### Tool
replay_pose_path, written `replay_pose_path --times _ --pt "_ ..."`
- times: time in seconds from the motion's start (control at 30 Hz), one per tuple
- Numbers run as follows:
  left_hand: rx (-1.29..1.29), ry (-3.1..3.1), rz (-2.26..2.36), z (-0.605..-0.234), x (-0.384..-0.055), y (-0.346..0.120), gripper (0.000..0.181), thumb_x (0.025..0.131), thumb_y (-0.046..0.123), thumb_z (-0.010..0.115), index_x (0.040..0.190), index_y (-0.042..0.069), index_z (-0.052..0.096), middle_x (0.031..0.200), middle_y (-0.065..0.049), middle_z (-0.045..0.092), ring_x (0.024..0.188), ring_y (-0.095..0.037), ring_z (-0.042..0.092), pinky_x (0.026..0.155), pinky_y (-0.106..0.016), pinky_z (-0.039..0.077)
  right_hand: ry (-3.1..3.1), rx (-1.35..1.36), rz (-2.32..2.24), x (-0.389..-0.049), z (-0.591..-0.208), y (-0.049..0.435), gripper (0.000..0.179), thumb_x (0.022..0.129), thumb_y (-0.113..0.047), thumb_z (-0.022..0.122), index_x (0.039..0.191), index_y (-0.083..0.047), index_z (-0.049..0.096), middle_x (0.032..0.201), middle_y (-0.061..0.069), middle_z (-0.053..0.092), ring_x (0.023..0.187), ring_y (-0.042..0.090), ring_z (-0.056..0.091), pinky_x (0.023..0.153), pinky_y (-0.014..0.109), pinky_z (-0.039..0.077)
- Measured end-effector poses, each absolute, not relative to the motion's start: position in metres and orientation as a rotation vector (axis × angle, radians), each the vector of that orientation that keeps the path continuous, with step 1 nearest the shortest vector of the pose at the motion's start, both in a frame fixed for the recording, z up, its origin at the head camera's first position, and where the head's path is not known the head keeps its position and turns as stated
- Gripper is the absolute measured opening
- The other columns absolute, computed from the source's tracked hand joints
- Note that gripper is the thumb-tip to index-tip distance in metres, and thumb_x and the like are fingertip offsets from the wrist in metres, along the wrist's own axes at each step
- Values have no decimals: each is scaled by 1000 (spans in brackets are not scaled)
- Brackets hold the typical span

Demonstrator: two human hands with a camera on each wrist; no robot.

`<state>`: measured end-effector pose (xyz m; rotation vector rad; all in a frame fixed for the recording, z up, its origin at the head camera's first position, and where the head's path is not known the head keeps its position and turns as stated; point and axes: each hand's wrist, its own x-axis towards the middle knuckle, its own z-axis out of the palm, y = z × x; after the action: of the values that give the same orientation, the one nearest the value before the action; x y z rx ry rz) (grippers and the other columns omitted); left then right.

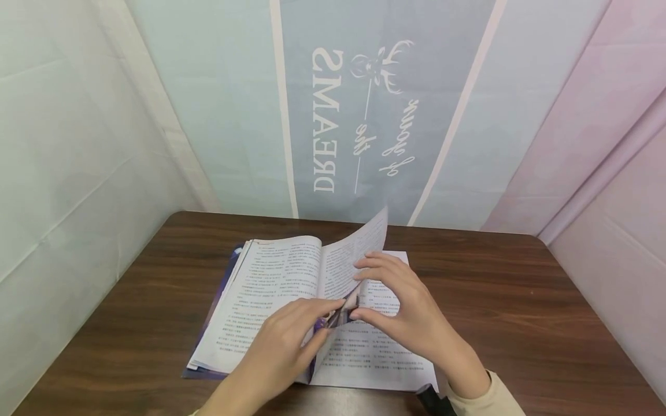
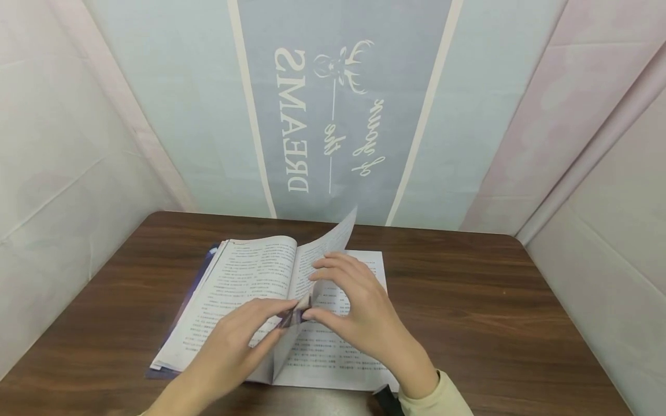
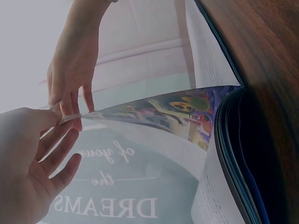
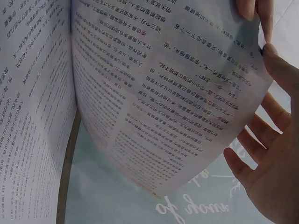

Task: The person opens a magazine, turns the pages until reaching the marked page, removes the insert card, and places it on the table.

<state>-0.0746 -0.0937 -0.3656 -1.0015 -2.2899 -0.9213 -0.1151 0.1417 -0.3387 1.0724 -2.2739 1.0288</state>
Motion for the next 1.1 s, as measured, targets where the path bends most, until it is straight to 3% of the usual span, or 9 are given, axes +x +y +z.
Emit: replay_pose_path --times 0.17,0.43,0.8,0.93,1.1 --pt "-959 -2281 -891 -369 -77 -97 54 84 2 76 134 14 58 119 4 67 102 -12 66 87 -28 56 -2259 1075 1115 -113 -339 143 53 88 -44 71 129 -12 62 139 7 56 136 31 42 117 35 28" --pt "-793 -2291 -864 -379 -74 -110 64 81 -3 74 139 12 52 120 1 65 96 -11 65 80 -26 55 -2206 1090 1116 -109 -341 151 52 92 -44 66 131 -9 60 137 11 56 131 29 47 116 31 30" --pt "-454 -2499 -787 -384 -64 -139 82 81 1 79 151 12 37 130 -16 61 100 -23 67 77 -40 58 -2355 995 954 -105 -356 182 53 93 -52 61 126 -11 62 135 7 58 130 25 48 114 24 29" --pt "-415 -2530 -782 -387 -62 -152 82 80 3 81 150 10 38 132 -17 60 106 -27 65 81 -46 57 -2439 966 893 -103 -364 194 51 90 -48 69 127 -14 62 136 3 58 131 23 47 114 20 27" --pt "-352 -2578 -771 -388 -59 -164 78 80 3 81 147 8 40 134 -19 59 107 -31 64 80 -52 55 -2492 945 814 -100 -373 206 52 80 -27 84 127 -18 63 135 -2 58 127 21 50 111 13 24"
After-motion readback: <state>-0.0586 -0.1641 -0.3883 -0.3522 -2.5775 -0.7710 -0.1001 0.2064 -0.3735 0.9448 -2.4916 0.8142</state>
